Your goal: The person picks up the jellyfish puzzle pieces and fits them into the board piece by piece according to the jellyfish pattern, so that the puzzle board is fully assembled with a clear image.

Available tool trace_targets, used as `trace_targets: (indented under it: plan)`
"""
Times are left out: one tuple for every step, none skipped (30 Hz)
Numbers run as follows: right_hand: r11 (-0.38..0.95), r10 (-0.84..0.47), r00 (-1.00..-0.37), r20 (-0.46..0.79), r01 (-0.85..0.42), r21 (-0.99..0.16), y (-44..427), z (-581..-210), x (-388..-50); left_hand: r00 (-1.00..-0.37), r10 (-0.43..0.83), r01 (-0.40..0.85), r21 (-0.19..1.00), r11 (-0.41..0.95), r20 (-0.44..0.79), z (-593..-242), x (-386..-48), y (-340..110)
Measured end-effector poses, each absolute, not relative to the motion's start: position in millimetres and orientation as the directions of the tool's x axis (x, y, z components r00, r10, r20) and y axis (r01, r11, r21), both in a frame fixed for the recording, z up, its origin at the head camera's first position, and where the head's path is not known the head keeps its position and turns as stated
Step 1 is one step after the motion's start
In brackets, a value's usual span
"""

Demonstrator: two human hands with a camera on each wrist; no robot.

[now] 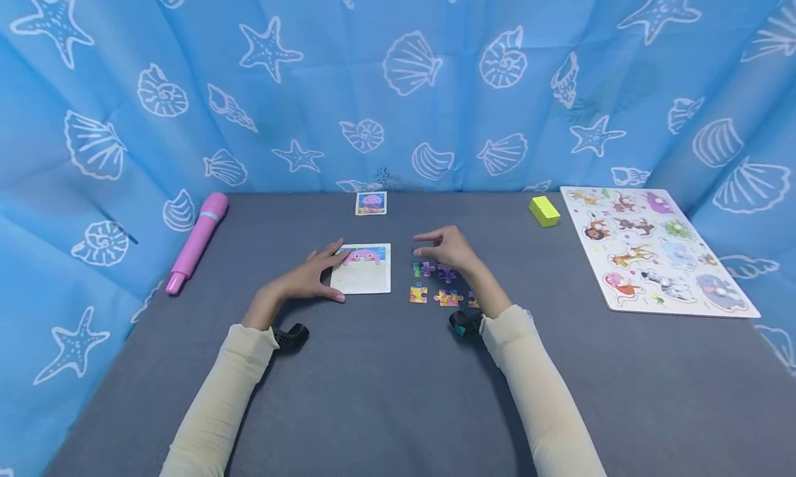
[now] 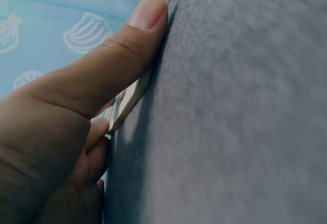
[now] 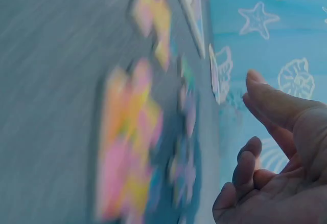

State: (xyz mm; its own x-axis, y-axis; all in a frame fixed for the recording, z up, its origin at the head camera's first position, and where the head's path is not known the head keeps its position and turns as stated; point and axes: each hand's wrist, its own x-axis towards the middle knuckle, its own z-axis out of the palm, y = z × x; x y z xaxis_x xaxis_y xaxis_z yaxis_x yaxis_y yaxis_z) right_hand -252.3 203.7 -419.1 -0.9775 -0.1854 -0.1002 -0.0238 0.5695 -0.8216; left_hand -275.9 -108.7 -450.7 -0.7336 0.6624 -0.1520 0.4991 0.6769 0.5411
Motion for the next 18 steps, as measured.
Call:
trace_targets:
  plan:
    - [0.581, -0.187, -0.976, -0.110, -0.020, -0.814, 208, -420, -250, -0.731, 0.665, 0.500, 0.545, 0.673, -0.150, -449, -275, -111]
    - [0.596, -0.188, -0.975, -0.115, -0.020, -0.803, 211, -420, -248, -0.730, 0.668, 0.503, 0.545, 0.671, -0.148, -448, -274, -114]
    - [0.608, -0.188, -0.975, -0.121, -0.019, -0.793, 214, -422, -246, -0.728, 0.670, 0.508, 0.544, 0.668, -0.144, -448, -273, -116]
    - [0.619, -0.182, -0.975, -0.125, -0.015, -0.785, 216, -423, -244, -0.728, 0.671, 0.509, 0.545, 0.666, -0.139, -447, -272, -118]
    - [0.630, -0.180, -0.975, -0.127, -0.015, -0.777, 218, -424, -243, -0.730, 0.670, 0.509, 0.549, 0.664, -0.134, -446, -270, -120]
    - [0.643, -0.180, -0.976, -0.124, -0.021, -0.766, 220, -426, -241, -0.731, 0.670, 0.509, 0.551, 0.662, -0.129, -446, -269, -122]
    - [0.657, -0.182, -0.976, -0.121, -0.029, -0.753, 221, -427, -240, -0.732, 0.670, 0.512, 0.549, 0.660, -0.123, -446, -268, -124]
    - [0.669, -0.180, -0.976, -0.124, -0.029, -0.743, 222, -429, -239, -0.733, 0.670, 0.514, 0.549, 0.659, -0.117, -445, -266, -125]
    - [0.680, -0.179, -0.976, -0.125, -0.031, -0.732, 223, -430, -239, -0.735, 0.669, 0.516, 0.548, 0.658, -0.112, -446, -265, -126]
    - [0.689, -0.179, -0.976, -0.125, -0.034, -0.724, 223, -431, -238, -0.736, 0.669, 0.517, 0.549, 0.657, -0.107, -446, -264, -127]
    - [0.698, -0.179, -0.976, -0.125, -0.036, -0.715, 223, -433, -237, -0.736, 0.669, 0.518, 0.551, 0.655, -0.102, -447, -264, -128]
    - [0.706, -0.184, -0.975, -0.121, -0.045, -0.707, 223, -434, -237, -0.736, 0.670, 0.521, 0.550, 0.652, -0.096, -447, -263, -128]
    - [0.709, -0.189, -0.975, -0.115, -0.054, -0.703, 223, -434, -237, -0.736, 0.671, 0.523, 0.552, 0.649, -0.091, -448, -263, -128]
    - [0.712, -0.195, -0.975, -0.107, -0.066, -0.699, 223, -435, -237, -0.735, 0.672, 0.523, 0.558, 0.645, -0.087, -449, -262, -128]
    - [0.713, -0.196, -0.976, -0.099, -0.073, -0.697, 223, -436, -237, -0.736, 0.672, 0.522, 0.562, 0.642, -0.084, -450, -262, -128]
    - [0.713, -0.197, -0.976, -0.091, -0.079, -0.697, 222, -436, -236, -0.736, 0.672, 0.521, 0.567, 0.637, -0.079, -450, -262, -129]
    - [0.713, -0.198, -0.976, -0.085, -0.084, -0.696, 221, -437, -236, -0.737, 0.671, 0.520, 0.572, 0.635, -0.075, -450, -262, -129]
    - [0.714, -0.205, -0.976, -0.078, -0.095, -0.694, 221, -437, -236, -0.739, 0.670, 0.519, 0.575, 0.633, -0.071, -451, -261, -130]
